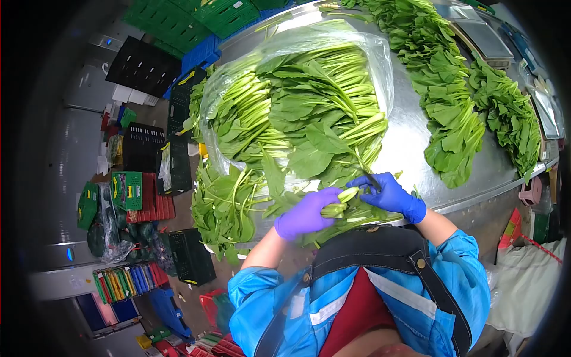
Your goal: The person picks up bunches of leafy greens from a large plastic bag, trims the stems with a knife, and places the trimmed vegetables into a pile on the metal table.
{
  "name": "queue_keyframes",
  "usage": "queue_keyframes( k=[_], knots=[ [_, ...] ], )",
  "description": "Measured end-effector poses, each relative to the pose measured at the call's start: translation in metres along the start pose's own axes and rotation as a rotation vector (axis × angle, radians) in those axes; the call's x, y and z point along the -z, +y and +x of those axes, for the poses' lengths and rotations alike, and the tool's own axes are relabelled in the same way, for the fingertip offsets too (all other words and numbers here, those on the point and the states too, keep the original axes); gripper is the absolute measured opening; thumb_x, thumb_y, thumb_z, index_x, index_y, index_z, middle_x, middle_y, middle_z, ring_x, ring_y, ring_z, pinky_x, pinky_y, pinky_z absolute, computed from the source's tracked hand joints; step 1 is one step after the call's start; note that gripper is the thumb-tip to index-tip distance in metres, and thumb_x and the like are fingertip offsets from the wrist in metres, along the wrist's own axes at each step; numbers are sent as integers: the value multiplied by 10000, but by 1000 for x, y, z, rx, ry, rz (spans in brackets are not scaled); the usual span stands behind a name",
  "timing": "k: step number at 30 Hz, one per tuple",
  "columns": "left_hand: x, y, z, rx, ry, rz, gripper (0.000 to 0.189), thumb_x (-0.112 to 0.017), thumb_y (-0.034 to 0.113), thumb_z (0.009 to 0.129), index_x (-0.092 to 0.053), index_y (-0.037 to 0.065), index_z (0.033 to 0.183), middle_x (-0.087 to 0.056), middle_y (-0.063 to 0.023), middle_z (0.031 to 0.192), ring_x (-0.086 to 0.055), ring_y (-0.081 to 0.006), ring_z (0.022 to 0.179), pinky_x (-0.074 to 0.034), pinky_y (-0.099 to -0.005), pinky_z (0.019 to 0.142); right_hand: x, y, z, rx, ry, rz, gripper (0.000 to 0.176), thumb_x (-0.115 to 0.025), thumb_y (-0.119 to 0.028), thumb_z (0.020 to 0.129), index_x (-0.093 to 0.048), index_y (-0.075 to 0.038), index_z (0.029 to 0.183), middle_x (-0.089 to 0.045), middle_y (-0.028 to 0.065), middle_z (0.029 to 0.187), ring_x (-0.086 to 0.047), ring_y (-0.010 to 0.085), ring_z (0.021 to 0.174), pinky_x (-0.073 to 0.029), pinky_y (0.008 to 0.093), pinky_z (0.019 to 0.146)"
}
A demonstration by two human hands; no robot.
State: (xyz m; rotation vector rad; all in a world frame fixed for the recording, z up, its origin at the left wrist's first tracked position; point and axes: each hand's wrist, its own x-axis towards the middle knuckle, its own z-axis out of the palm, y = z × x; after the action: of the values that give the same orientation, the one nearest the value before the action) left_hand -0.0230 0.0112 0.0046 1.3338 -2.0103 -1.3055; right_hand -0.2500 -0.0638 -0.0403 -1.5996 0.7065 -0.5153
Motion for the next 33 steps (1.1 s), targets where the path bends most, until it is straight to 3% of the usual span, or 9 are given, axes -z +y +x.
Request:
queue_keyframes(
  k=[5,8,12,14,17,19,22,30,33],
  knots=[
    [16,-11,-7,75,-242,86,362,-640,73,730,-578,71,1087,-555,-118,1197,-553,-285,1056,-415,-340,926,19,44,10,-286,-46,-189,258,-556,-108,758,-681,-101,984,-633,101,732,-613,177,678,-481,304,662],
    [21,1,-11,157,-17,-192,651,-614,35,708,-452,133,1331,-583,-70,1186,-555,-216,1075,-412,-321,932,34,59,38,9,313,-439,291,-651,-232,776,-655,-117,1043,-663,111,910,-650,265,825,-506,357,734],
    [19,-3,-1,359,-31,-427,665,-639,54,733,-434,139,1360,-606,-53,1152,-547,-172,1063,-419,-309,930,46,36,110,28,536,-698,323,-674,-297,754,-629,-88,997,-658,127,916,-638,308,818,-501,397,715],
    [12,-4,7,96,181,-123,615,-643,72,740,-464,114,1326,-643,-67,1040,-587,-189,963,-453,-299,849,51,52,142,-42,479,-897,321,-684,-343,717,-626,-77,888,-652,149,843,-623,344,760,-489,433,666],
    [19,3,7,290,128,125,511,-685,120,721,-545,85,1211,-639,-112,1012,-605,-236,913,-469,-326,803,54,61,154,-81,457,-911,271,-680,-302,705,-630,-61,819,-638,158,766,-612,364,749,-481,456,652],
    [16,-4,5,276,219,298,449,-700,137,691,-572,77,1116,-620,-126,1054,-590,-261,962,-454,-355,833,55,31,135,-28,499,-842,206,-656,-255,720,-626,-52,738,-624,121,658,-608,299,609,-476,401,567],
    [14,-5,6,111,361,577,375,-719,160,632,-595,73,976,-573,-136,1143,-544,-304,1057,-413,-414,897,54,-25,91,-304,122,124,179,-654,-204,731,-604,-45,666,-567,6,598,-467,71,484,-382,222,465],
    [-1,5,38,-370,205,686,412,-713,142,604,-566,53,978,-492,-163,1218,-478,-364,1106,-392,-442,928,45,-33,38,-443,-393,248,214,-621,-241,804,-640,-28,789,-596,23,590,-458,75,434,-353,208,422],
    [-11,-5,31,-190,273,423,432,-705,118,629,-566,41,1030,-496,-174,1198,-495,-372,1068,-420,-420,897,37,-10,34,-257,3,34,243,-612,-228,823,-640,-28,959,-636,59,664,-541,126,484,-417,245,456]
  ],
)
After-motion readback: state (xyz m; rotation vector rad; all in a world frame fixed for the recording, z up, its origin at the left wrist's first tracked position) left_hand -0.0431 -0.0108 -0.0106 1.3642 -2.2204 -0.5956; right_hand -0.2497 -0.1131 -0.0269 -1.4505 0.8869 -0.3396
